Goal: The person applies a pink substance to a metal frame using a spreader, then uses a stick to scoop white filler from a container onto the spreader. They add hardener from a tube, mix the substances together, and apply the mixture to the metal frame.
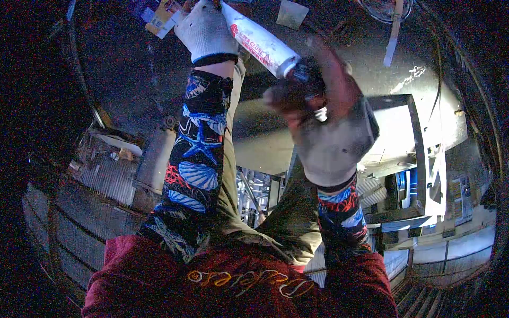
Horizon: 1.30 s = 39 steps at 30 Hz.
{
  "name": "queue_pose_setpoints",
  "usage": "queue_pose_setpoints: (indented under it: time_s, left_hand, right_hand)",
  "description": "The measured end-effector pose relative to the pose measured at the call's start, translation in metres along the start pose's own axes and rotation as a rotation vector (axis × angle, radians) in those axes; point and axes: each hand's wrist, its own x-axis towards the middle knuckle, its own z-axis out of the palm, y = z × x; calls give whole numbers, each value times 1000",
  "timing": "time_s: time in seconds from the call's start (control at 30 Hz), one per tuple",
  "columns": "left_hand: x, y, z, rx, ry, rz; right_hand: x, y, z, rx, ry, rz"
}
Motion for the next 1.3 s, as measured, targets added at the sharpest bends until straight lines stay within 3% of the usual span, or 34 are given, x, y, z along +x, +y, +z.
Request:
queue_pose_setpoints:
  time_s: [0.1, 0.2, 0.37, 0.5, 0.57, 0.8, 0.9, 0.97, 1.07, 1.17, 1.3]
  left_hand:
    - [3, 2, -1, 68, 29, 14]
    - [-2, 8, 2, 177, -8, 18]
    - [-6, 9, 10, 84, 34, 27]
    - [-2, 8, 6, 9, -31, -10]
    - [-5, 9, 10, 33, 2, -22]
    - [-3, 2, 6, 5, -43, -25]
    - [-7, 0, 6, 140, 4, 14]
    - [-3, 0, 4, 116, -9, 4]
    - [-7, 2, 5, 98, -16, -31]
    - [-8, -1, 8, 111, 21, -17]
    - [-4, -6, 3, 67, 50, -30]
  right_hand:
    - [2, -19, -13, -85, -170, 36]
    - [2, -10, -12, -151, -155, -46]
    - [13, -2, -12, -288, -213, -179]
    - [11, 12, 2, -85, 34, -72]
    - [9, 8, -4, -23, -124, 58]
    - [10, 17, -10, -47, -224, 90]
    - [5, 24, -4, 78, -216, 266]
    - [7, 22, -3, -14, -182, 74]
    - [-1, 33, 0, 33, -104, -8]
    - [2, 28, 11, 163, 44, 75]
    - [2, 10, 7, 58, 35, 44]
